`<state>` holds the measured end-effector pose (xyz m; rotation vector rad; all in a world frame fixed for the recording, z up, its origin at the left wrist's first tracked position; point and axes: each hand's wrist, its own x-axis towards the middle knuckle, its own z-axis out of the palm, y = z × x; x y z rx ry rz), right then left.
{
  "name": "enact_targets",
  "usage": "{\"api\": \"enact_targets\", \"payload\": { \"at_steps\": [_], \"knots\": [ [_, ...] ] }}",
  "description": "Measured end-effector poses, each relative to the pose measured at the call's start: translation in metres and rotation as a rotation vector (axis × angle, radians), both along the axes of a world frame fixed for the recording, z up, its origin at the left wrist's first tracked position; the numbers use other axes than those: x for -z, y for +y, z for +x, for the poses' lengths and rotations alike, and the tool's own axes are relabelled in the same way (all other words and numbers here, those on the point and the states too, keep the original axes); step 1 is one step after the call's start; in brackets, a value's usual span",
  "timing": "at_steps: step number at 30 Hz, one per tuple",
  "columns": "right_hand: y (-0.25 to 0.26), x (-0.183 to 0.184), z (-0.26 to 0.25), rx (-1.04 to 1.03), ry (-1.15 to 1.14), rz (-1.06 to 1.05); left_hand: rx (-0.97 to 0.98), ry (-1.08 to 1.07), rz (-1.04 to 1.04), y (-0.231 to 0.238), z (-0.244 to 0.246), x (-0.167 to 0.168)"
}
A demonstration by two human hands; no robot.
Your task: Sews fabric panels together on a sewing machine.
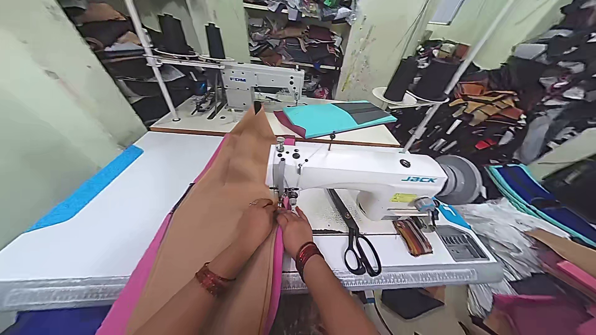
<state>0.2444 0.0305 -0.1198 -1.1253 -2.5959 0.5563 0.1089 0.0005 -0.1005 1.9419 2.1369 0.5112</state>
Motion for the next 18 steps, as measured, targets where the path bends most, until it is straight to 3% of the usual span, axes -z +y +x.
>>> {"api": "enact_targets", "payload": {
  "at_steps": [3, 6, 11, 14, 18],
  "knots": [
    [-0.005, 0.001, 0.005, -0.019, -0.006, -0.052, 0.042, -0.052, 0.053, -0.016, -0.010, 0.006],
    [-0.017, 0.007, 0.022, -0.080, 0.016, -0.067, -0.124, -0.019, 0.065, -0.060, -0.024, 0.008],
    [-0.068, 0.059, 0.048, -0.161, 0.351, 0.411, -0.479, 0.018, 0.036, -0.143, -0.055, 0.010],
    [-0.091, 0.077, 0.058, -0.194, 0.375, 0.518, -0.471, -0.080, 0.026, -0.158, -0.059, 0.012],
    [-0.096, 0.085, 0.060, -0.197, 0.350, 0.579, -0.431, -0.153, 0.072, -0.144, -0.070, -0.002]
  ]
}}
